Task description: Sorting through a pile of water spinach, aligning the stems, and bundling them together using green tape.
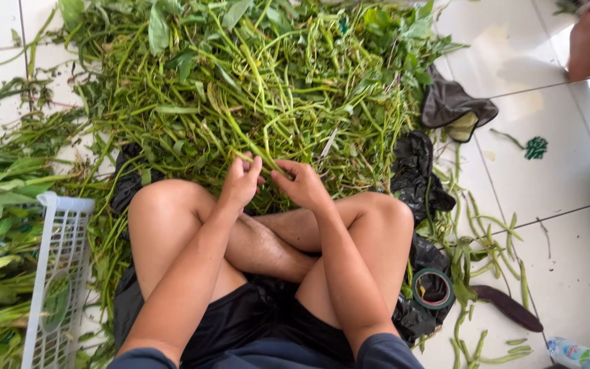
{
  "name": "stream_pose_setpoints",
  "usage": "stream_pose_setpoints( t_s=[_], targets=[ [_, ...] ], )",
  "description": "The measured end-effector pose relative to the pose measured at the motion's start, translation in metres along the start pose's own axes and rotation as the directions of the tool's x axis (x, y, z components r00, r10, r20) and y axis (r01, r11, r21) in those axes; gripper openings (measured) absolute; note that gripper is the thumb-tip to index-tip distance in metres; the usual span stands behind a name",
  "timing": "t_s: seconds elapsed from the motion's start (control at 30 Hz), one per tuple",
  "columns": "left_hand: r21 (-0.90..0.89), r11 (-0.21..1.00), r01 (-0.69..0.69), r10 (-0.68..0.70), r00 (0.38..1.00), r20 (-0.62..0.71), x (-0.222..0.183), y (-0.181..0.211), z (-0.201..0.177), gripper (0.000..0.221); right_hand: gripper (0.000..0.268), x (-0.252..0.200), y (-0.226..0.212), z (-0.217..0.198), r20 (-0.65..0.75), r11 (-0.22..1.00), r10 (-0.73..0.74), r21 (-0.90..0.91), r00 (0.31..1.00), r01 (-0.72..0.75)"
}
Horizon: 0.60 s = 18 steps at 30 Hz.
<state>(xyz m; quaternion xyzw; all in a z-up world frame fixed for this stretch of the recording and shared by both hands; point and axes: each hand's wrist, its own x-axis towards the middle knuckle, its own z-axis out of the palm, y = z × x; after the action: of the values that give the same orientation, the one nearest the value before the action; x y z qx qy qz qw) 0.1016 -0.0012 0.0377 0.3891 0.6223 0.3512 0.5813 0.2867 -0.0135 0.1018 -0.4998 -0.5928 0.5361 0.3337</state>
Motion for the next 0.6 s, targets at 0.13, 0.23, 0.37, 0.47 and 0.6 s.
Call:
stream_pose_setpoints(
  t_s=[0.13,0.23,0.37,0.47,0.6],
  targets=[
    [-0.032,0.996,-0.082,0.079,0.994,-0.082,-0.013,0.021,-0.003,0.057,0.033,0.006,0.021,0.005,0.036,1.0,0.026,-0.003,0.999,-0.026],
    [-0.056,0.99,-0.132,0.131,0.991,-0.03,-0.025,0.029,-0.003,0.052,0.03,0.004,0.017,0.012,0.058,0.997,0.041,0.068,0.997,-0.045],
    [-0.035,0.984,-0.173,0.173,0.985,-0.003,-0.004,0.035,0.002,0.041,0.025,0.006,-0.006,0.008,0.057,0.984,0.003,0.177,0.998,-0.013],
    [0.073,0.972,-0.221,0.223,0.975,-0.015,-0.005,0.068,-0.004,0.031,0.025,0.008,-0.017,0.003,0.065,0.965,-0.074,0.258,0.995,0.055],
    [0.155,0.952,-0.262,0.254,0.965,0.071,0.015,0.096,0.004,0.023,0.031,0.007,-0.017,-0.006,0.016,0.921,-0.08,0.385,0.997,0.068]
  ],
)
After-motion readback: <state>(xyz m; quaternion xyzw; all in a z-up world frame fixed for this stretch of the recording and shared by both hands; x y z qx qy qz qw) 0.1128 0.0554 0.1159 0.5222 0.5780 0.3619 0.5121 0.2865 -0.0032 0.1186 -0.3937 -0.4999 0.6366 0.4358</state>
